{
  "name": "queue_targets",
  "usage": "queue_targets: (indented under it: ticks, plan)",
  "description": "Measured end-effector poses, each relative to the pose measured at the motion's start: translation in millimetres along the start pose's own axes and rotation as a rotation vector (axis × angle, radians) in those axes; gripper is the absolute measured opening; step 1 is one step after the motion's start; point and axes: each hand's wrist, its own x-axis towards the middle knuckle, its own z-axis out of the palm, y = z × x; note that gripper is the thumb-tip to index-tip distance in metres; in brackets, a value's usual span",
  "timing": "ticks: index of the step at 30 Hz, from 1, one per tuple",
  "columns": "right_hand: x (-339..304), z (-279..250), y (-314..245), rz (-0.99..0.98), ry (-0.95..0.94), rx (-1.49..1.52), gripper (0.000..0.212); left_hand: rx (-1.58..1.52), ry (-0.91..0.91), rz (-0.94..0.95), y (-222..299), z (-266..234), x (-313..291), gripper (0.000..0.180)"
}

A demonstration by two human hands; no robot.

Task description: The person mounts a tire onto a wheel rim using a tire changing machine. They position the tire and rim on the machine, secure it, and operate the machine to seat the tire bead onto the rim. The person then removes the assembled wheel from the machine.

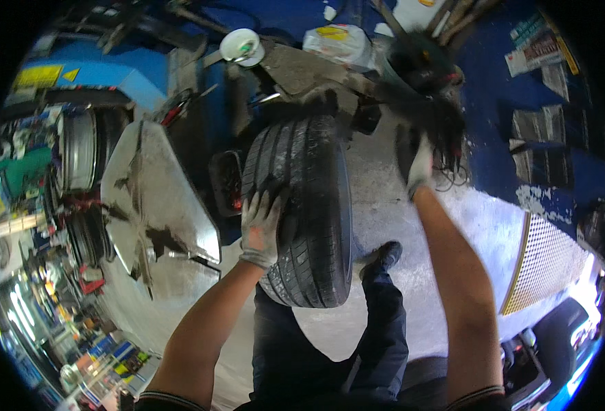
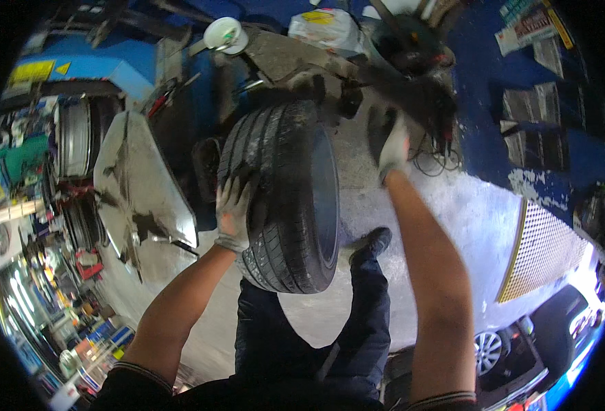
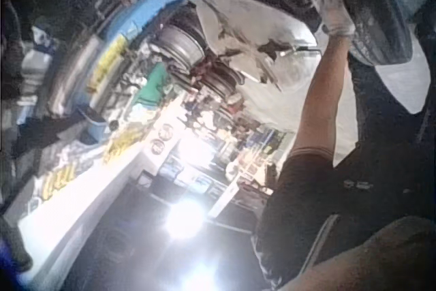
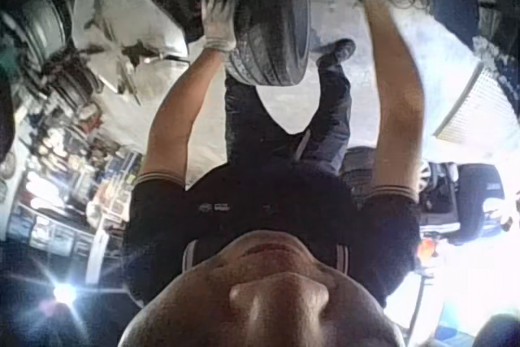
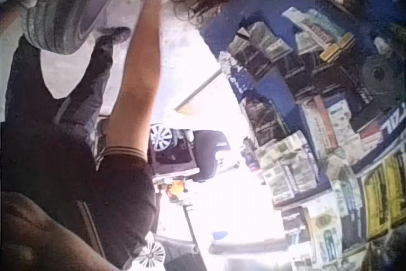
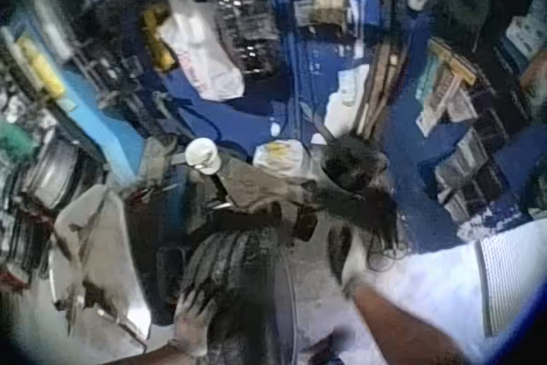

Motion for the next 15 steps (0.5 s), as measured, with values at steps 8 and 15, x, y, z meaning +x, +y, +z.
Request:
queue_targets:
  ticks: [8, 15]
  plan:
    - [161, 38, -92, -0.021, 0.441, -1.807, 0.039, -0.016, 0.027, 0.086, -15, 9, 14, 0.069]
    - [134, 90, -67, -0.238, 0.418, -1.983, 0.031, -0.074, 0.032, 0.078, -9, 6, 14, 0.066]
